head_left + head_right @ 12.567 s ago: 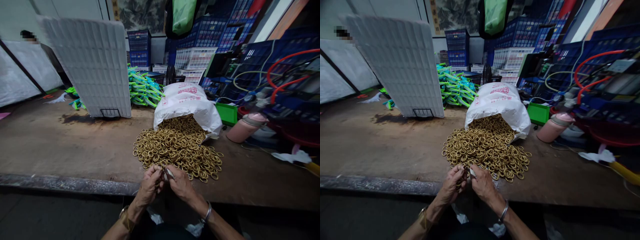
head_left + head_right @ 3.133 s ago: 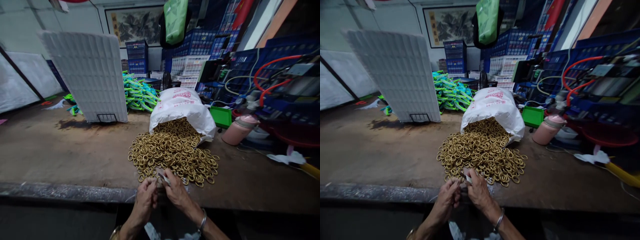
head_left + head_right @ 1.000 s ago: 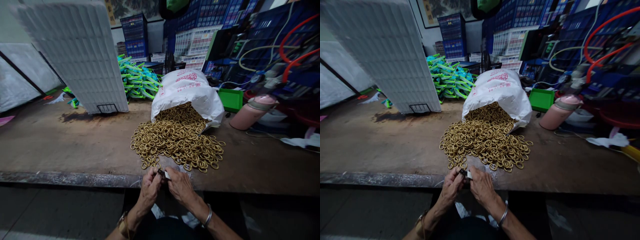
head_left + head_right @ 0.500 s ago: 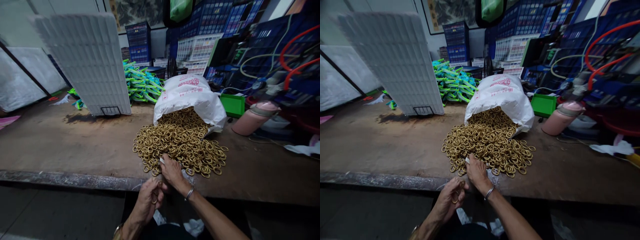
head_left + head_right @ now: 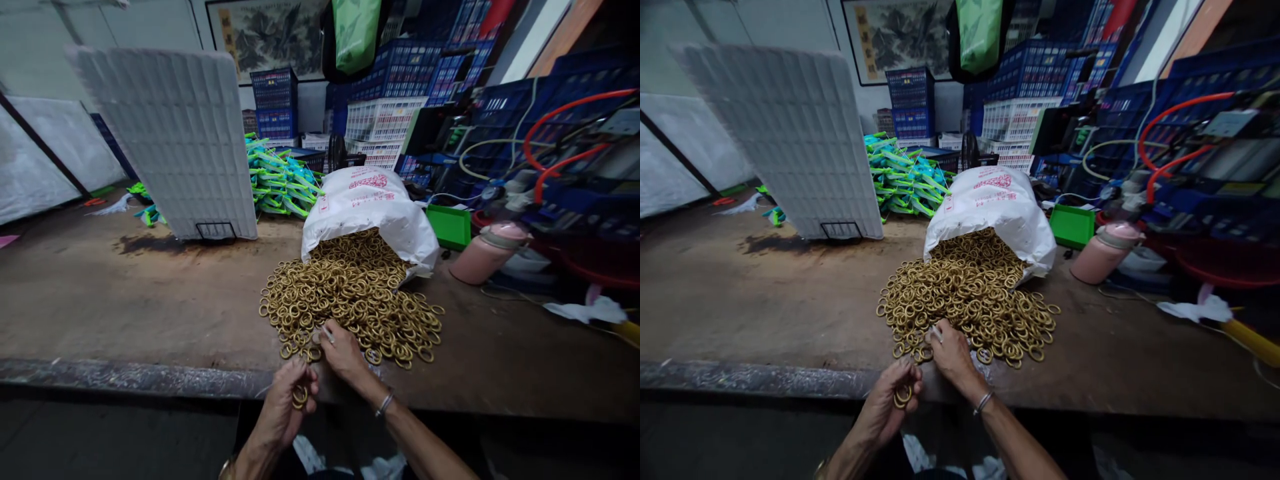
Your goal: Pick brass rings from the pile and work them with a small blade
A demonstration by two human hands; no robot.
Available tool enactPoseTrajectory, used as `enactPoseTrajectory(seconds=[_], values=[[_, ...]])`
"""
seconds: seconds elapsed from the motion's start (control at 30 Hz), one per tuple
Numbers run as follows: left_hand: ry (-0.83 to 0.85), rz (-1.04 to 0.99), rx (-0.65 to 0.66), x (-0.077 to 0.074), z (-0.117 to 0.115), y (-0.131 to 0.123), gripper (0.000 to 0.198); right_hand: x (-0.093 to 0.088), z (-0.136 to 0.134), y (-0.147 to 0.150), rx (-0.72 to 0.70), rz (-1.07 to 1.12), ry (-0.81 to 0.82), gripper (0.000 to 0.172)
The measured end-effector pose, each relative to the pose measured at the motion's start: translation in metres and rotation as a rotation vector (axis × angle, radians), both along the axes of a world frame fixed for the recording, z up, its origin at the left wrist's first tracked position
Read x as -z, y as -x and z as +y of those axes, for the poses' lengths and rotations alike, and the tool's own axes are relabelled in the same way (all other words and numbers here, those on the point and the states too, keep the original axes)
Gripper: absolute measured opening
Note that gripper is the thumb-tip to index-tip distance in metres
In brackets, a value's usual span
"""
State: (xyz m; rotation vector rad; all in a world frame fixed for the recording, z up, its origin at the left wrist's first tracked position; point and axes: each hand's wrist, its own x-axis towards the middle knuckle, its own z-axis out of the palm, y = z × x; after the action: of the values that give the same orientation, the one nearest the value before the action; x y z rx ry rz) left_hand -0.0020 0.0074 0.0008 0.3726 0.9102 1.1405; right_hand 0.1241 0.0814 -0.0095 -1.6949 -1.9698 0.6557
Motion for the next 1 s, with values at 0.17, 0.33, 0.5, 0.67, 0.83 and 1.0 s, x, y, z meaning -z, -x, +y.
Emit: enactPoseTrajectory(seconds=[0.17,0.33,0.5,0.67,0.83,1.0], values=[[-0.238,0.436,-0.050,0.001,0.007,-0.006,0.025,-0.006,-0.012,-0.017,0.041,0.443,0.146,0.008],[-0.574,0.728,0.011,-0.002,0.007,-0.005,0.022,-0.022,-0.033,-0.020,0.063,0.795,0.541,0.016],[-0.611,0.744,0.125,-0.006,0.005,-0.006,0.018,-0.028,-0.043,-0.017,0.060,0.879,0.671,0.018],[-0.427,0.569,0.118,-0.012,0.003,-0.010,0.019,-0.018,-0.042,-0.017,0.014,0.712,0.431,0.020],[-0.277,0.433,0.208,-0.012,0.002,-0.011,0.030,-0.017,-0.043,-0.017,-0.039,0.585,0.273,0.020],[-0.216,0.294,0.231,-0.006,-0.002,-0.011,0.035,-0.016,-0.043,-0.016,-0.075,0.615,0.302,0.021]])
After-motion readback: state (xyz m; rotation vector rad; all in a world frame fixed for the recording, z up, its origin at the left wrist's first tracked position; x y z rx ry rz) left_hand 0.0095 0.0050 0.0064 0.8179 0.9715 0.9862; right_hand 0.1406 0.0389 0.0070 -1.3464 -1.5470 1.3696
